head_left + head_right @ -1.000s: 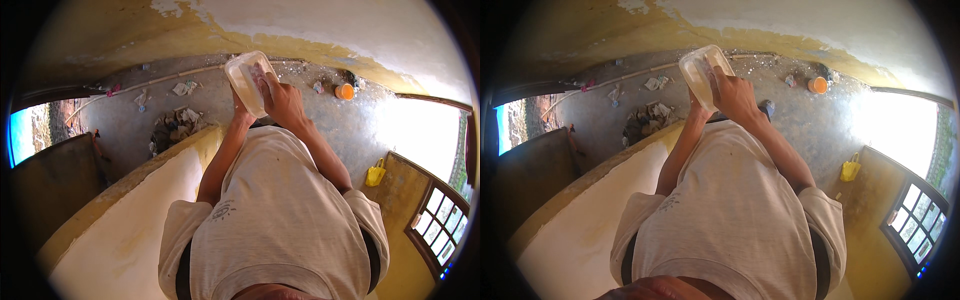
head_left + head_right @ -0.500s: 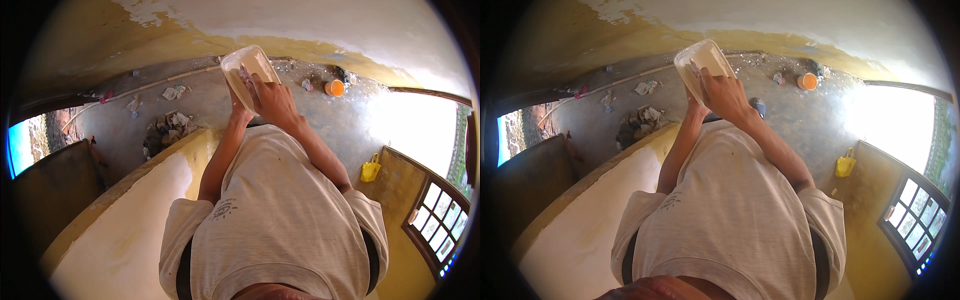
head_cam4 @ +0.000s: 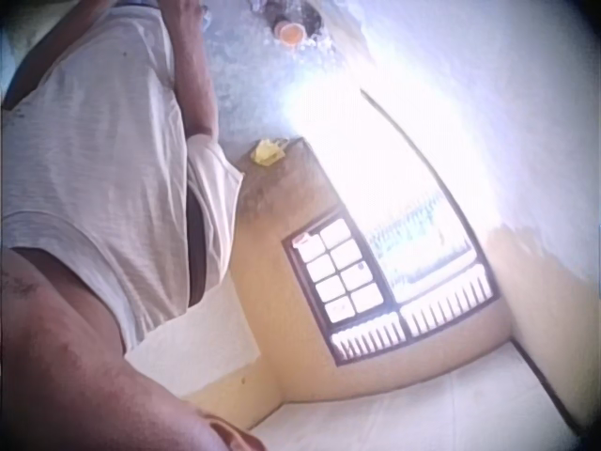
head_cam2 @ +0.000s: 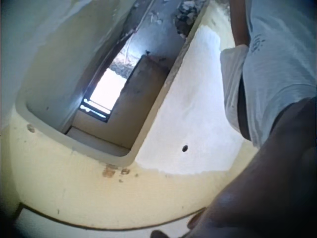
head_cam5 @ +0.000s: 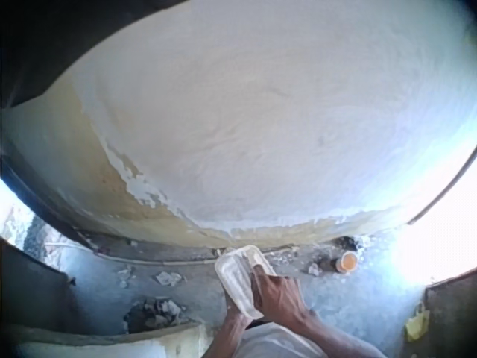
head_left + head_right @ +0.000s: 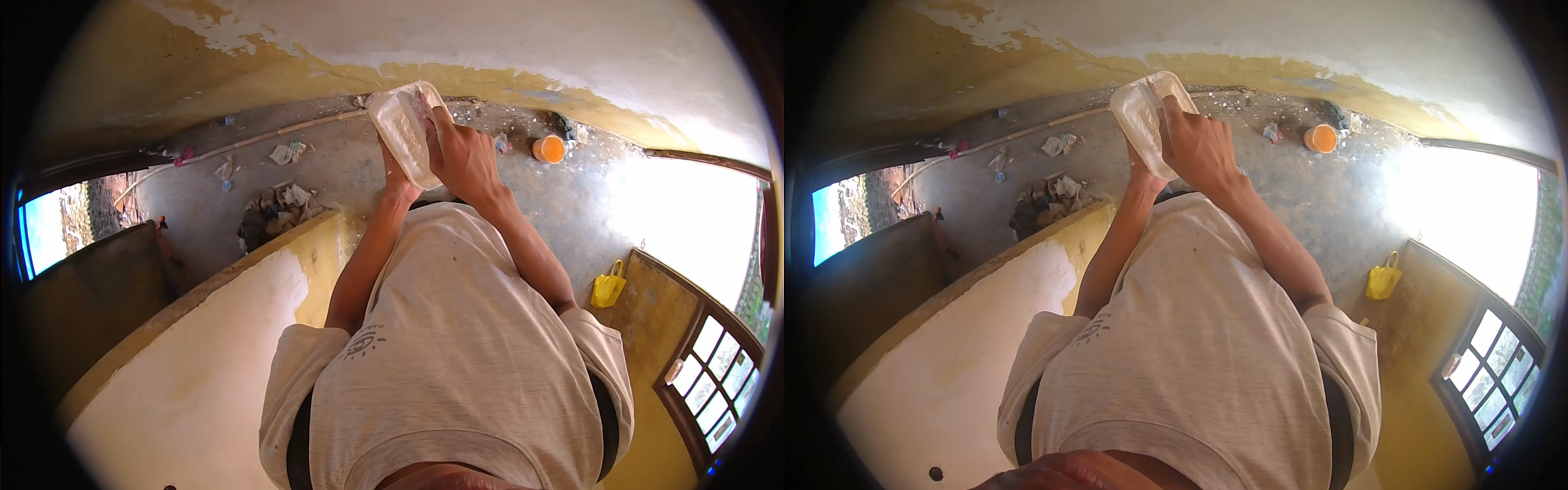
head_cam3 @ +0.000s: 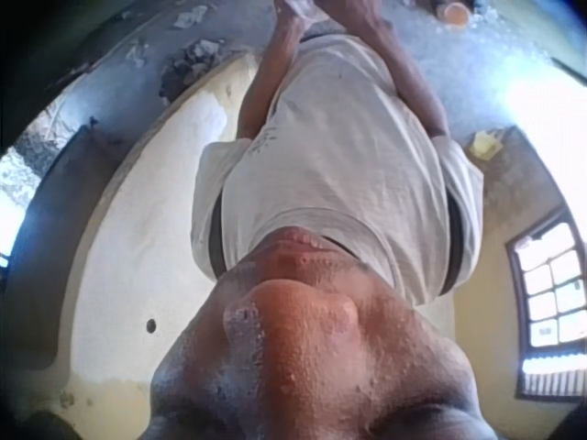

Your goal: The person uses a scraper to apply plaster or wall putty from a plastic container onto a damaged section of a wall, smoothing it out with repeated strokes.

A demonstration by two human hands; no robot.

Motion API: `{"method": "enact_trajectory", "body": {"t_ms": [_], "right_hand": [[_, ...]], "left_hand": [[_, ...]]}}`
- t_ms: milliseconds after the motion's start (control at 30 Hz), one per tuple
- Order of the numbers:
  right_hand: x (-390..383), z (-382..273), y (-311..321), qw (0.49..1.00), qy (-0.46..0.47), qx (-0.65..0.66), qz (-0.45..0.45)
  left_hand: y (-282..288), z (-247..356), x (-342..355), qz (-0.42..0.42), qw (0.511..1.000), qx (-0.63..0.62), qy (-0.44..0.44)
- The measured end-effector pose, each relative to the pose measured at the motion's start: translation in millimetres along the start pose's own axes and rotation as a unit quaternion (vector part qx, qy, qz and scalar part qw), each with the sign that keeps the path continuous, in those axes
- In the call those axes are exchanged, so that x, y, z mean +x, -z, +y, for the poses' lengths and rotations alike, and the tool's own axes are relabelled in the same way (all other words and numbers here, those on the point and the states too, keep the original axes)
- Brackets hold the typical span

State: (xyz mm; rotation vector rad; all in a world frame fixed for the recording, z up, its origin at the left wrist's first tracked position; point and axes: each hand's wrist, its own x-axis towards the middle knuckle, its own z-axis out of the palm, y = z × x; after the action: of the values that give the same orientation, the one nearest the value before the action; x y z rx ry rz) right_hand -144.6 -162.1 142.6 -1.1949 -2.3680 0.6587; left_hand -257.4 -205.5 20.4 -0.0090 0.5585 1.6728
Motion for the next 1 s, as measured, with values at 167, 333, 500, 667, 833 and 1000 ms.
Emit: {"method": "enact_trajectory", "body": {"t_ms": [167, 333, 500, 667, 833, 1000], "right_hand": [[-1.8, 30.5, -2.4, 0.997, 0.058, -0.025, -0.049], [-13.5, 42.9, 10.5, 0.995, 0.093, 0.02, -0.029], [-8.0, 73.1, 35.0, 0.996, 0.047, -0.014, -0.075], [-22.3, 103.5, 36.7, 0.993, 0.114, -0.011, -0.03], [-24.6, 120.5, 65.2, 0.999, 0.039, 0.032, -0.014], [-27.7, 131.9, 81.7, 0.997, 0.075, 0.008, -0.025]], "left_hand": [[-8.0, -22.4, 8.6, 0.023, 0.992, 0.116, -0.031], [-19.4, -42.2, 12.4, 0.009, 0.997, 0.072, -0.026], [-44.4, -71.2, 13.6, 0.029, 0.998, 0.041, -0.041], [-35.2, -97.7, 20.5, -0.045, 0.998, 0.033, -0.036], [-63.0, -118.6, 19.2, 0.048, 0.998, -0.006, -0.048], [-63.5, -133.2, 23.4, 0.005, 0.998, 0.01, -0.055]]}}
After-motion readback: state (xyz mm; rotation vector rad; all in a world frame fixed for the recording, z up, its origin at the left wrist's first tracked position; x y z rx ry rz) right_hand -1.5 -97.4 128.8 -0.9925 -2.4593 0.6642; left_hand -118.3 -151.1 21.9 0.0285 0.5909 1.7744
